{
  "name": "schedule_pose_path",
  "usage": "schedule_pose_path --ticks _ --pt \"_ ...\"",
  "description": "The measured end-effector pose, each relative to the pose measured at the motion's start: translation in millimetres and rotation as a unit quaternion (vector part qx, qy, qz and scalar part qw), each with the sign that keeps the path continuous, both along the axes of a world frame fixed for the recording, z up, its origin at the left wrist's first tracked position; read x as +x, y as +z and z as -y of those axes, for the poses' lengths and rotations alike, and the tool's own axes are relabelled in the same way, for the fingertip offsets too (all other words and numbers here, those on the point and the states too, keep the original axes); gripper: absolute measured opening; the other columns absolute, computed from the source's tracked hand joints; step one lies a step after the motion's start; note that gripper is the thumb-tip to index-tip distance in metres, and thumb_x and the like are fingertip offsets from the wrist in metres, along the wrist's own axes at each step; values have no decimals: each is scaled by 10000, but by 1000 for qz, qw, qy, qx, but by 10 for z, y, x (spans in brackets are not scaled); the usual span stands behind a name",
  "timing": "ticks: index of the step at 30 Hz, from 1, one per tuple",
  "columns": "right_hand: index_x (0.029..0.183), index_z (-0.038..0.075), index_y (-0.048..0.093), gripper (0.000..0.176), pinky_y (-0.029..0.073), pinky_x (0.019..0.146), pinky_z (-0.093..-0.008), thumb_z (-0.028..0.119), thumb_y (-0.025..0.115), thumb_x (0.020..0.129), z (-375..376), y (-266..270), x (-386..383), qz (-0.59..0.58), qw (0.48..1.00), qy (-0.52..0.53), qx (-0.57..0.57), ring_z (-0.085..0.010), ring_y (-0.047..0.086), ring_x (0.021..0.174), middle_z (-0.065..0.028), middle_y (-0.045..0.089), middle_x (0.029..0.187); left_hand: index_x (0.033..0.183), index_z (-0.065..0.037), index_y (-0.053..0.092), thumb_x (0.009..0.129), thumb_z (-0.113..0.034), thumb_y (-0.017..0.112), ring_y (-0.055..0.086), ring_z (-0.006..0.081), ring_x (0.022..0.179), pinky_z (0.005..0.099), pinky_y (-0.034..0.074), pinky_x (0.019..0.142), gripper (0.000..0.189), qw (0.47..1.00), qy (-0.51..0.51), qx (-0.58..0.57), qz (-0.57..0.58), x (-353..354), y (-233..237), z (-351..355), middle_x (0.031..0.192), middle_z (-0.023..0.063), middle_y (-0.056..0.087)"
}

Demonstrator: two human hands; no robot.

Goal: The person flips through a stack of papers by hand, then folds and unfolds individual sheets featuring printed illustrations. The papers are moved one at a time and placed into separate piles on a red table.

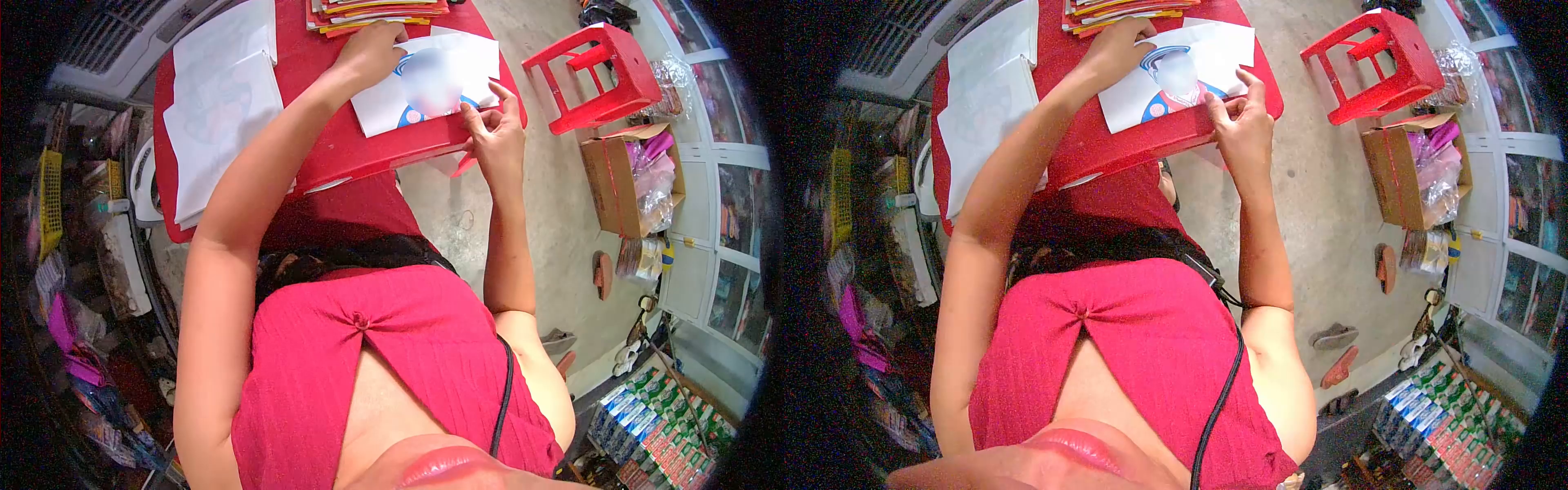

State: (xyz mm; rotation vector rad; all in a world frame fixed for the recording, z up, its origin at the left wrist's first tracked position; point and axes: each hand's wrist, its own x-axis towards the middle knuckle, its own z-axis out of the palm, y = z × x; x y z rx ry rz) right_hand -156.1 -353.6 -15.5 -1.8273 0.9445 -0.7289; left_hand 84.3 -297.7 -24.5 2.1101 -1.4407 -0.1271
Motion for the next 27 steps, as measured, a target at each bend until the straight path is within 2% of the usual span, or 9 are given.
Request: schedule_pose_path --ticks 2,4,5,7,8,18,21,24,27 --pt "1276 57 573 434 533 594 -361 144 728 879 -11 4 14 -12 998 4 -62 -215 684 680 -129 708 822 1091 -2 673 888 -163 671 664 348 1005 417 511 886 260 1000 2 -31 2 2 -39 -8 1074 191 688" --pt "1149 82 673 290 512 774 -408 137 720 868 -20 51 13 -27 963 46 -264 -267 659 907 -125 695 1035 1080 -4 675 880 -158 674 656 350 1012 420 506 893 253 999 1 -32 18 -3 -3 -12 1062 192 680" --pt "1149 82 673 290 512 774 -408 137 720 868 -17 58 30 -29 963 47 -264 -267 659 907 -125 695 1035 1069 -5 678 871 -153 677 648 353 1020 423 500 899 247 999 -2 -33 36 -15 9 -19 1050 193 672" --pt "1112 111 706 261 457 891 -425 160 724 856 25 60 103 -25 905 80 -417 -295 580 1080 -97 640 1212 1060 -4 679 866 -151 678 641 355 1029 427 496 905 243 998 -13 -45 40 -7 -22 -5 1045 194 665" --pt "1135 119 711 294 417 949 -423 199 735 852 50 5 113 -33 913 96 -394 -305 541 1161 -91 628 1258 1051 -3 680 861 -150 680 634 357 1038 431 493 910 240 997 -23 -57 46 14 -23 10 1040 196 659" --pt "1196 170 709 313 366 1062 -468 238 704 891 36 -12 86 -48 896 184 -401 -311 490 1329 -100 601 1365 1047 -36 701 844 -154 705 605 376 1083 457 464 962 235 999 -22 6 23 -3 15 48 1069 189 659" --pt "1210 196 704 303 336 1107 -504 267 677 916 50 -33 96 -54 888 220 -400 -321 465 1364 -98 586 1389 1035 -3 685 865 -156 681 626 355 1054 438 482 939 229 998 -6 -25 66 -17 -60 30 1083 198 651" --pt "1234 209 689 312 311 1134 -531 294 648 937 79 -76 70 -97 871 255 -408 -315 459 1373 -91 571 1409 1059 -48 699 858 -174 690 591 368 1118 468 460 970 238 997 3 -40 59 -39 -111 -4 1133 182 640" --pt "1260 208 671 329 303 1140 -538 315 623 953 121 -93 55 -110 862 281 -407 -308 465 1369 -85 557 1426 1087 -34 680 874 -204 681 581 369 1129 499 452 973 273 976 30 -147 157 -188 -94 -167 1166 178 628"
